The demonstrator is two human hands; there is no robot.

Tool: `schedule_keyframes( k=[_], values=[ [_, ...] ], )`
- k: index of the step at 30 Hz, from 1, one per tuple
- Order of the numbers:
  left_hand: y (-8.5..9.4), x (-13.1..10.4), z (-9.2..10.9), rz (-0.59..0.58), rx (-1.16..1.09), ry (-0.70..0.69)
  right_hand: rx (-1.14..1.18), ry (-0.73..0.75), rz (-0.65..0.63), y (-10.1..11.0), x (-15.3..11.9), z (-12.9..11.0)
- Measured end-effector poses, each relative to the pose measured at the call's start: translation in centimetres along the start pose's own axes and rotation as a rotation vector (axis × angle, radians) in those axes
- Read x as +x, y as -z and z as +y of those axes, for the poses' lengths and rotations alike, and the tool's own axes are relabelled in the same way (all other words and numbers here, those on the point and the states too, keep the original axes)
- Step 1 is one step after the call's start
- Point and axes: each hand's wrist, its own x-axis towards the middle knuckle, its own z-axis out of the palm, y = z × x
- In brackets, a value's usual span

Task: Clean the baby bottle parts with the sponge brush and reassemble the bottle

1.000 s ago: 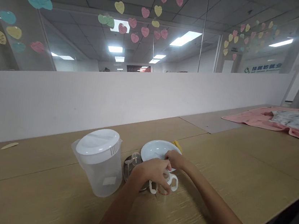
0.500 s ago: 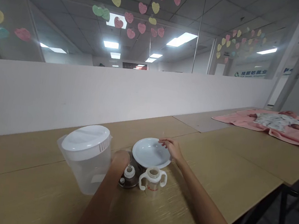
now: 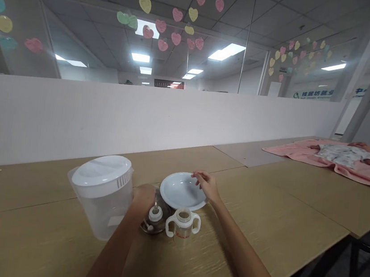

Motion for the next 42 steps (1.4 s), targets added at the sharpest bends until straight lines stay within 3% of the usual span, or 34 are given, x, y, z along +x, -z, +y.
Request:
schedule_keyframes(
  k=[3, 7, 10, 12, 14, 18, 24, 28, 34, 42],
  values=[
    [2.6, -1.0, 0.4, 0.052, -0.021, -0.078, -0.032, 0.055, 0.047, 0.0, 0.0, -0.4],
    [4.5, -1.1, 1.6, 0.232, -0.229, -0.365, -0.083, 0.130, 0.204, -0.1, -0.4, -1.2],
    [3.6, 0.0, 2.7, 0.353, -0.533, -0.489, -0.203, 0.298, 0.447, -0.1, -1.3, -2.0],
    [2.3, 0.9, 3.2, 0.364, -0.707, -0.500, -0.297, 0.467, 0.589, -0.2, -2.0, -2.5],
    [0.9, 1.7, 3.7, 0.339, -0.815, -0.483, -0.304, 0.597, 0.651, -0.5, -2.7, -2.9],
    [-1.0, 2.5, 4.3, 0.266, -0.918, -0.430, -0.190, 0.644, 0.593, -1.6, -3.5, -3.0],
    [-1.5, 2.9, 4.5, 0.247, -0.963, -0.371, -0.213, 0.628, 0.406, -2.6, -3.4, -1.9],
    [-1.5, 3.0, 4.4, 0.255, -0.947, -0.375, -0.101, 0.587, 0.483, -2.7, -3.5, -1.8],
    [-1.5, 3.0, 4.2, 0.318, -0.873, -0.413, 0.095, 0.672, 0.554, -3.3, -3.7, -2.9],
    [-1.3, 2.4, 4.2, 0.291, -0.854, -0.485, -0.218, 0.689, 0.526, -2.5, -3.7, -1.9]
  ],
)
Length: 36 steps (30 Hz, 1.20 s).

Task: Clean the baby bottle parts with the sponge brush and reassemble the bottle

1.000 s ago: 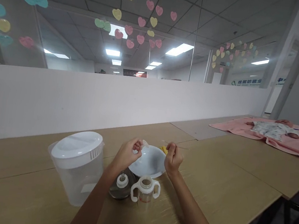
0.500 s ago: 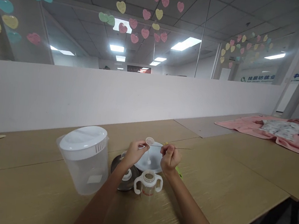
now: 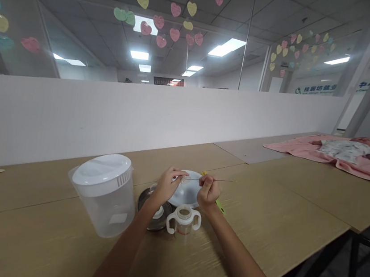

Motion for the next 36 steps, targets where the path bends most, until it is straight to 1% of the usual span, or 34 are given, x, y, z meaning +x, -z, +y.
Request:
schedule_keyframes(
  k=[4, 7, 10, 12, 14, 18, 21, 23, 28, 30, 32, 33, 36],
  values=[
    [0.2, -0.2, -0.3, -0.080, -0.007, -0.018, -0.049, 0.039, 0.010, 0.1, -0.1, -0.1],
    [0.1, -0.3, -0.2, -0.108, 0.010, -0.015, -0.063, 0.047, 0.010, 0.2, 0.1, -0.3],
    [0.1, -0.3, 0.2, -0.114, 0.011, -0.028, -0.072, 0.050, -0.094, 0.4, 0.2, -0.5],
    [0.1, -0.3, 0.6, -0.118, 0.035, -0.055, -0.038, 0.047, -0.167, 0.4, 0.2, -0.6],
    [0.1, -0.3, 0.8, -0.116, 0.073, -0.069, -0.001, 0.025, -0.193, 0.4, 0.1, -0.8],
    [0.2, -0.3, 0.7, -0.083, 0.130, -0.066, 0.021, -0.083, -0.190, 0.3, 0.1, -0.7],
    [0.2, -0.4, 0.5, -0.090, 0.136, -0.079, 0.009, -0.134, -0.196, 0.1, -0.1, -0.4],
    [0.2, -0.4, 0.5, -0.099, 0.127, -0.091, 0.003, -0.124, -0.216, -0.1, -0.3, -0.4],
    [0.1, -0.2, 0.6, -0.119, 0.157, -0.126, -0.020, -0.025, -0.230, -0.5, -0.1, -1.1],
    [0.0, -0.2, 0.4, -0.138, 0.199, -0.107, -0.026, -0.014, -0.281, -0.4, 0.3, -1.4],
    [0.0, -0.2, 0.2, -0.151, 0.262, -0.071, 0.000, -0.039, -0.356, -0.3, 0.6, -1.5],
    [0.0, -0.3, 0.2, -0.156, 0.298, -0.056, 0.016, -0.059, -0.371, -0.2, 0.8, -1.4],
    [0.0, -0.3, 0.5, -0.166, 0.374, -0.023, 0.020, -0.091, -0.305, 0.0, 0.8, -0.8]
  ],
)
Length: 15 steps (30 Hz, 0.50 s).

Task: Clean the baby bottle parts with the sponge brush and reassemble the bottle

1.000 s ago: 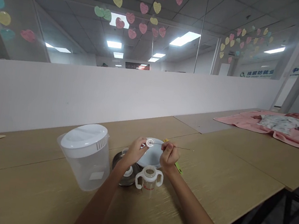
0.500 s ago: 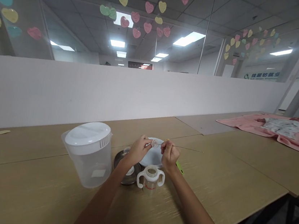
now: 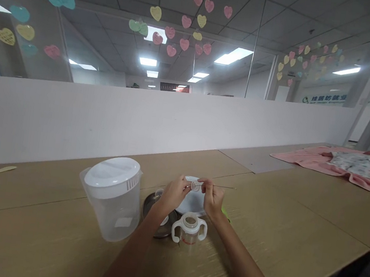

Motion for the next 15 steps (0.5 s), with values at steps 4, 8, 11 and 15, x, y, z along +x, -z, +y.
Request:
schedule_keyframes(
  k=[4, 8, 11, 15],
  values=[
    [0.2, 0.1, 1.1, 0.025, -0.028, -0.009, -0.075, 0.003, -0.001, 0.0, 0.1, 1.0],
    [0.2, 0.1, 1.6, 0.026, -0.023, -0.026, -0.125, 0.002, -0.090, 0.8, 0.6, 1.1],
    [0.3, -0.1, 1.7, 0.039, 0.063, -0.014, -0.091, 0.013, -0.052, 1.5, 0.8, 0.6],
    [0.9, -0.2, 2.7, 0.016, 0.218, 0.001, -0.082, -0.071, 0.194, 1.5, 0.6, 0.0]
  ],
)
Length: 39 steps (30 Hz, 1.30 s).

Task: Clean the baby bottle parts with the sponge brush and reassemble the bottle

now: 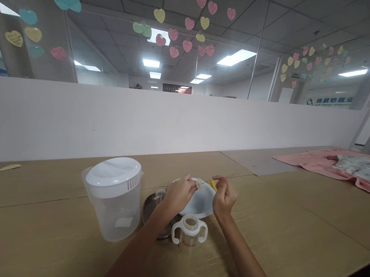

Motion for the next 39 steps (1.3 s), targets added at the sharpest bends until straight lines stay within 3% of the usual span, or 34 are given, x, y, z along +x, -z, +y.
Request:
schedule_keyframes(
  k=[4, 10, 12, 17, 23, 28, 33, 39],
  values=[
    [1.0, 0.1, 1.2, -0.020, 0.116, -0.002, 0.059, 0.005, -0.108, -0.6, -0.3, -0.2],
    [1.1, -0.1, 0.7, -0.039, 0.174, 0.013, 0.202, -0.146, 0.158, -0.3, 0.4, -0.8],
    [1.1, -0.2, 0.4, -0.044, 0.169, 0.001, 0.204, -0.178, 0.186, -0.3, 0.4, -0.9],
    [1.7, -0.1, 0.6, -0.013, 0.104, -0.016, 0.234, -0.228, 0.101, -1.7, -1.1, -0.8],
    [2.3, -0.1, 1.6, 0.012, 0.061, -0.023, 0.261, -0.269, 0.088, -2.7, -2.4, -0.7],
    [2.1, -0.1, 0.9, -0.009, 0.146, -0.006, 0.313, -0.253, -0.057, -1.8, -1.0, -1.0],
    [1.5, 0.0, -0.2, -0.007, 0.222, 0.006, 0.338, -0.281, 0.036, -0.7, 0.5, -1.1],
    [1.2, -0.1, 0.0, -0.066, 0.250, 0.008, 0.199, -0.298, -0.046, -0.6, 0.7, -0.3]
  ],
)
